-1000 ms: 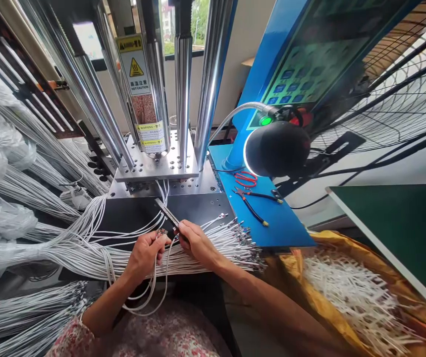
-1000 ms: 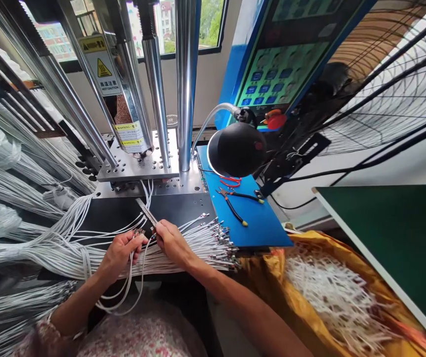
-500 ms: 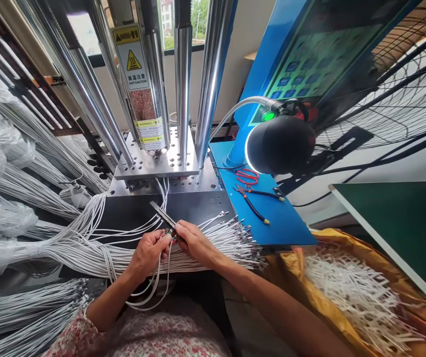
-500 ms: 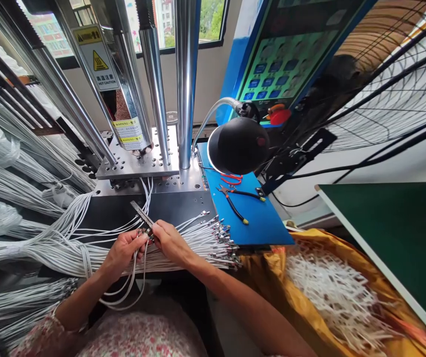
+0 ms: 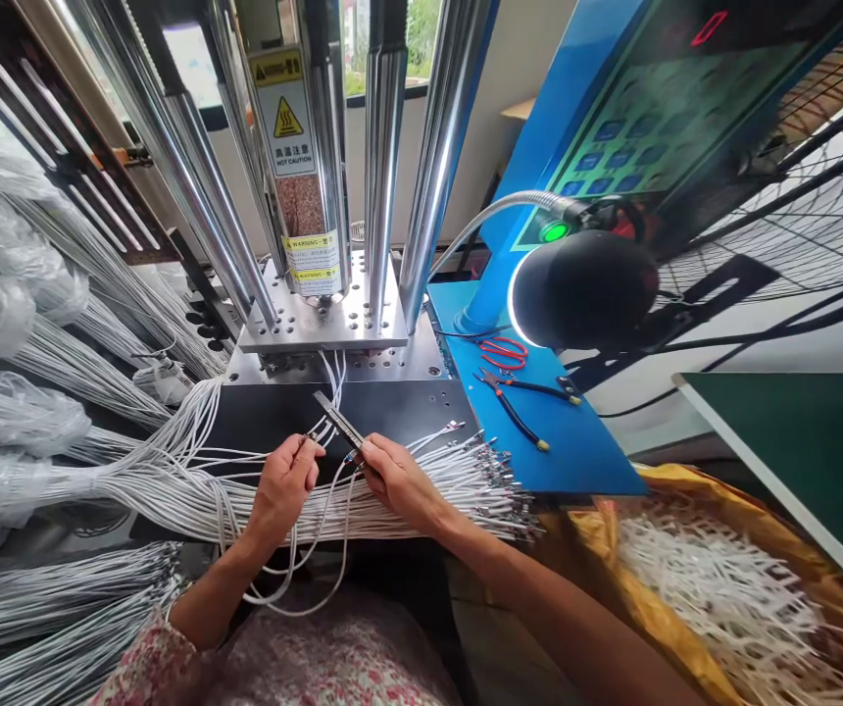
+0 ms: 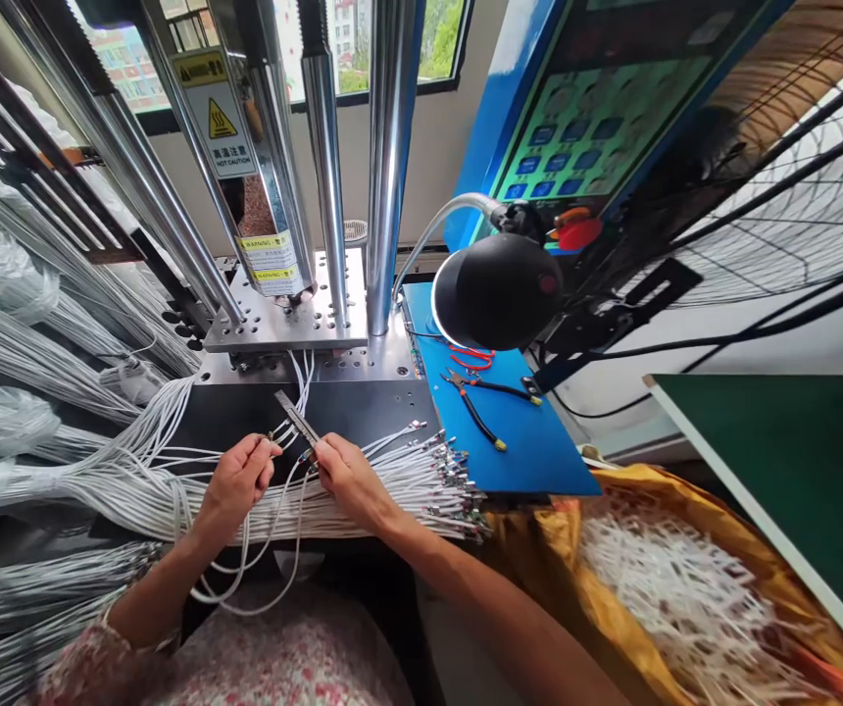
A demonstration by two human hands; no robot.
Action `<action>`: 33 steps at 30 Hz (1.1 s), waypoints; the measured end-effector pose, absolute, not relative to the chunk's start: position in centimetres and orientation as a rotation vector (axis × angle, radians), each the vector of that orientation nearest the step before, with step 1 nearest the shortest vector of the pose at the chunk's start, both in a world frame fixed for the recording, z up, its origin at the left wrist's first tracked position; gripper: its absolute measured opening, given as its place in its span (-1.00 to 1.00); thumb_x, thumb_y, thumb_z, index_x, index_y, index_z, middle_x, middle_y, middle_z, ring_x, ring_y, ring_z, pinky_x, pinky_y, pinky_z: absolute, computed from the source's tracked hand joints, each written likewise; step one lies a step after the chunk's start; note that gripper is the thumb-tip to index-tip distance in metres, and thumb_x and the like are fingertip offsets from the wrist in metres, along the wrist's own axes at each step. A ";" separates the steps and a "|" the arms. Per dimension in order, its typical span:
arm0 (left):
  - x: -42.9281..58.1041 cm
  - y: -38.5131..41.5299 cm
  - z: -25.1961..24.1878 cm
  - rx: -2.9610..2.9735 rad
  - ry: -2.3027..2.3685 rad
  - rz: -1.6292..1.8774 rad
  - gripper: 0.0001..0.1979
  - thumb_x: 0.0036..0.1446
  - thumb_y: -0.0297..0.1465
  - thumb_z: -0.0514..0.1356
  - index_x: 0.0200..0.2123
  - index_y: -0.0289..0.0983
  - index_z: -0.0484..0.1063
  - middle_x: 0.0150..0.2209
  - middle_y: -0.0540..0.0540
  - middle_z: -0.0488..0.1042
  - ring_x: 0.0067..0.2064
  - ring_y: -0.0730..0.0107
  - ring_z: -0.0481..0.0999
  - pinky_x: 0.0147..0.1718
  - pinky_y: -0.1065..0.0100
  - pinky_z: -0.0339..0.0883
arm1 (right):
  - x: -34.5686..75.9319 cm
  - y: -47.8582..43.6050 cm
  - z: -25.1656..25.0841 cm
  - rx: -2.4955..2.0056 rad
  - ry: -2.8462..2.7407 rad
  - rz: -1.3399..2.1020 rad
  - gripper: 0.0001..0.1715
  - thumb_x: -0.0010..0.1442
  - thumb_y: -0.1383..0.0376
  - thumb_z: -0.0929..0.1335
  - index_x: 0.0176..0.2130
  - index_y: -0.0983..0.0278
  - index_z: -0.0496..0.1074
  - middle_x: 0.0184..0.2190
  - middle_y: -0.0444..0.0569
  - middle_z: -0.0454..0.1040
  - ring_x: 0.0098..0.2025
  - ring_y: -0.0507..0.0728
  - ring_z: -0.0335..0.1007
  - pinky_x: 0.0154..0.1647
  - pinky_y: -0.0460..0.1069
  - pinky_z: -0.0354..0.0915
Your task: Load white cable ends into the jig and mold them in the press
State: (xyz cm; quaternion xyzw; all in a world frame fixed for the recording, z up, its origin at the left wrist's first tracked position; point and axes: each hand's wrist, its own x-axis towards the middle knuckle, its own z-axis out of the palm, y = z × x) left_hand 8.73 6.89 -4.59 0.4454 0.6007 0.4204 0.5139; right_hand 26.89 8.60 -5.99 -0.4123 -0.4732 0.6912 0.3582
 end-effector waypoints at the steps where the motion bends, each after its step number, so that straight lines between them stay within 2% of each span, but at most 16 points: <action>1: 8.9 6.8 -4.7 1.061 1.421 0.989 -0.62 0.17 -0.06 0.15 -0.32 -0.29 0.43 -0.62 0.14 0.20 -0.67 0.65 0.05 -0.71 0.57 -0.11 | 26.9 8.6 -5.9 -1.054 -1.218 1.798 -0.62 0.28 0.05 0.22 -0.45 0.22 0.10 -0.63 -0.28 0.02 -0.62 -0.05 -0.11 -0.62 -0.11 -0.11; 5: 9.8 6.8 -4.9 1.030 1.430 0.944 -0.63 0.13 -0.09 0.20 -0.36 -0.32 0.46 -0.56 0.10 0.23 -0.65 0.67 0.09 -0.71 0.57 -0.07 | 26.8 8.4 -5.8 -1.017 -1.219 1.819 -0.61 0.27 0.05 0.23 -0.46 0.23 0.10 -0.63 -0.28 0.02 -0.62 -0.06 -0.11 -0.61 -0.11 -0.11; 18: 10.0 6.5 -4.8 0.982 1.405 0.960 -0.67 0.12 -0.13 0.21 -0.37 -0.32 0.47 -0.57 0.09 0.24 -0.62 0.62 0.16 -0.70 0.58 0.06 | 27.1 8.2 -5.6 -1.012 -1.275 1.836 -0.61 0.27 0.03 0.21 -0.44 0.22 0.09 -0.64 -0.29 0.01 -0.63 -0.06 -0.13 -0.62 -0.11 -0.13; 26: 9.1 6.8 -4.5 0.982 1.323 0.956 -0.69 0.14 -0.17 0.23 -0.42 -0.33 0.46 -0.61 0.11 0.20 -0.64 0.65 0.11 -0.70 0.58 0.00 | 27.4 8.3 -6.0 -1.071 -1.656 1.597 -0.62 0.35 0.08 0.14 -0.43 0.22 0.10 -0.60 -0.24 0.13 -0.56 -0.02 0.01 -0.55 -0.10 -0.03; 30: 8.2 7.3 -4.3 1.052 1.337 0.841 -0.65 0.13 -0.14 0.24 -0.34 -0.35 0.52 -0.50 -0.03 0.40 -0.51 0.49 0.40 -0.56 0.50 0.27 | 27.5 8.3 -6.2 -1.059 -1.573 1.641 -0.62 0.33 0.08 0.17 -0.44 0.23 0.12 -0.58 -0.23 0.11 -0.55 -0.03 0.00 -0.55 -0.10 -0.04; 33: 7.5 7.5 -4.2 1.071 1.446 0.905 -0.62 0.13 -0.11 0.23 -0.29 -0.36 0.55 -0.45 -0.06 0.42 -0.49 0.48 0.39 -0.54 0.49 0.29 | 27.5 8.3 -6.4 -1.048 -1.343 1.705 -0.61 0.31 0.05 0.19 -0.45 0.23 0.11 -0.60 -0.25 0.05 -0.59 -0.04 -0.07 -0.58 -0.11 -0.07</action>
